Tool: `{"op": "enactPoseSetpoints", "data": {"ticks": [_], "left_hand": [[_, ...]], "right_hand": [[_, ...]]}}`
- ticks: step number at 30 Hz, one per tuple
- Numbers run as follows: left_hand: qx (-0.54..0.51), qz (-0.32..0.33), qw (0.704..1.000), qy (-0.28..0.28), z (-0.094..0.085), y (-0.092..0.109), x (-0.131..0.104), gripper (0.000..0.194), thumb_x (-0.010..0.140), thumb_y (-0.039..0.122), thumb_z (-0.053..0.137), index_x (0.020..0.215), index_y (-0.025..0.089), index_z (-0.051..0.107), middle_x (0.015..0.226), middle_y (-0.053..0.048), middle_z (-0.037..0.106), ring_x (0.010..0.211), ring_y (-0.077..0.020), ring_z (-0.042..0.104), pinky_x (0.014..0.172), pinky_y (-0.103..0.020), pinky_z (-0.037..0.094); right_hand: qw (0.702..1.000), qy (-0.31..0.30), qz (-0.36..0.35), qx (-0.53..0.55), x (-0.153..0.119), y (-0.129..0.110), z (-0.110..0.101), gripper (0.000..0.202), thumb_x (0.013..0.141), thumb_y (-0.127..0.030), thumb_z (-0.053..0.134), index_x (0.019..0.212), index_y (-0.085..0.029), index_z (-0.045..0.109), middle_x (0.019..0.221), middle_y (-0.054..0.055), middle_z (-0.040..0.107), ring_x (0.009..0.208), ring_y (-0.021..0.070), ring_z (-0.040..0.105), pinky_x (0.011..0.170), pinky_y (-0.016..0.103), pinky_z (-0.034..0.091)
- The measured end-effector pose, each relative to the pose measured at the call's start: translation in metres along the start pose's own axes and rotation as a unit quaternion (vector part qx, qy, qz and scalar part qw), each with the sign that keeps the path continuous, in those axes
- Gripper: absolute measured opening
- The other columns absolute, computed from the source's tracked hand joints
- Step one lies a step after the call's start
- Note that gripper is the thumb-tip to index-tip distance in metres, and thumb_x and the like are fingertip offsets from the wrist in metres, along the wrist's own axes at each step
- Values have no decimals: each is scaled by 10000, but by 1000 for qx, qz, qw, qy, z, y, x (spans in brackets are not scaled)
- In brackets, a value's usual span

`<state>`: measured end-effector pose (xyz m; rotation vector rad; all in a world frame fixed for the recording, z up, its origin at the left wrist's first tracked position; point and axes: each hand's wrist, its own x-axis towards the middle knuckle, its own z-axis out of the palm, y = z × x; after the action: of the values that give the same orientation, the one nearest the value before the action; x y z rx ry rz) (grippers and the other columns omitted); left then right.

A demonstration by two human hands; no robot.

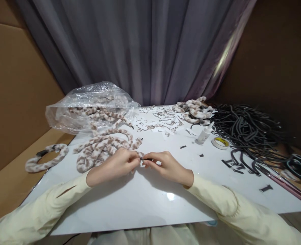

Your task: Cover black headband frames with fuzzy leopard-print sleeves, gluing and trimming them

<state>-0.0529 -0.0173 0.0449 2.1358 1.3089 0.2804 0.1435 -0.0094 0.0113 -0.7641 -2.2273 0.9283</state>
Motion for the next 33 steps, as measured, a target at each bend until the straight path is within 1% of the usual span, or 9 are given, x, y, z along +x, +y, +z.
{"op": "enactPoseSetpoints", "data": {"ticks": [4, 7, 12, 16, 20, 24, 27, 30, 33], "left_hand": [[27, 22, 999, 16, 2, -2, 1, 283, 857, 250, 375, 644, 160, 539, 555, 19, 573, 496, -100, 502, 514, -203, 329], [47, 39, 998, 24, 4, -4, 1, 259, 854, 235, 371, 630, 162, 479, 541, 32, 511, 488, -91, 457, 492, -207, 283], [48, 58, 997, 28, 5, -3, 0, 245, 835, 200, 387, 592, 162, 392, 518, 52, 405, 478, -73, 370, 482, -205, 237], [43, 75, 996, 32, 7, -3, -1, 215, 814, 170, 398, 600, 159, 413, 526, 52, 394, 494, -72, 365, 492, -203, 235], [41, 87, 995, 26, 9, -3, -1, 186, 801, 157, 402, 620, 158, 448, 527, 54, 391, 493, -73, 361, 495, -204, 234], [45, 76, 996, 32, 9, -3, 0, 200, 796, 160, 396, 602, 156, 439, 519, 55, 382, 485, -72, 343, 492, -209, 221], [48, 58, 996, 51, 7, -4, 1, 212, 782, 164, 395, 570, 156, 395, 502, 57, 357, 485, -71, 328, 490, -207, 215], [50, 51, 995, 67, 7, -4, 1, 211, 773, 168, 395, 564, 159, 374, 492, 59, 337, 482, -71, 317, 490, -208, 213], [56, 49, 995, 60, 7, -4, 1, 217, 782, 179, 395, 569, 161, 362, 496, 58, 333, 481, -71, 316, 488, -211, 208]], "right_hand": [[1000, 0, 3, -3, 0, 1, 1, 206, 892, -245, 451, 947, -156, 629, 793, 47, 699, 696, 146, 645, 661, 238, 476], [1000, 10, 10, -11, -1, 0, 2, 195, 892, -241, 452, 944, -161, 622, 784, 38, 699, 683, 137, 643, 647, 229, 476], [999, 31, 12, -22, -1, -1, 4, 172, 886, -217, 461, 929, -156, 616, 761, 31, 692, 661, 128, 633, 623, 217, 467], [999, 38, 18, -22, -1, 0, 5, 167, 885, -212, 458, 914, -154, 612, 732, 29, 684, 646, 127, 626, 607, 214, 462], [999, 32, 25, -19, 1, 1, 8, 157, 884, -209, 452, 890, -156, 600, 699, 21, 668, 627, 123, 615, 593, 213, 455], [998, 27, 52, 17, 3, 1, 9, 118, 884, -219, 451, 918, -163, 549, 716, 24, 662, 619, 123, 610, 590, 221, 462], [996, 35, 71, 37, 3, 0, 7, 94, 866, -244, 487, 917, -170, 515, 746, 31, 666, 635, 127, 614, 582, 218, 466], [997, 41, 71, 7, 2, -2, 3, 101, 862, -260, 492, 861, -170, 538, 713, 30, 664, 609, 127, 611, 567, 215, 456], [997, 38, 62, -26, 1, -1, 2, 125, 869, -248, 468, 869, -166, 562, 671, 25, 665, 572, 125, 605, 557, 217, 445]]}}
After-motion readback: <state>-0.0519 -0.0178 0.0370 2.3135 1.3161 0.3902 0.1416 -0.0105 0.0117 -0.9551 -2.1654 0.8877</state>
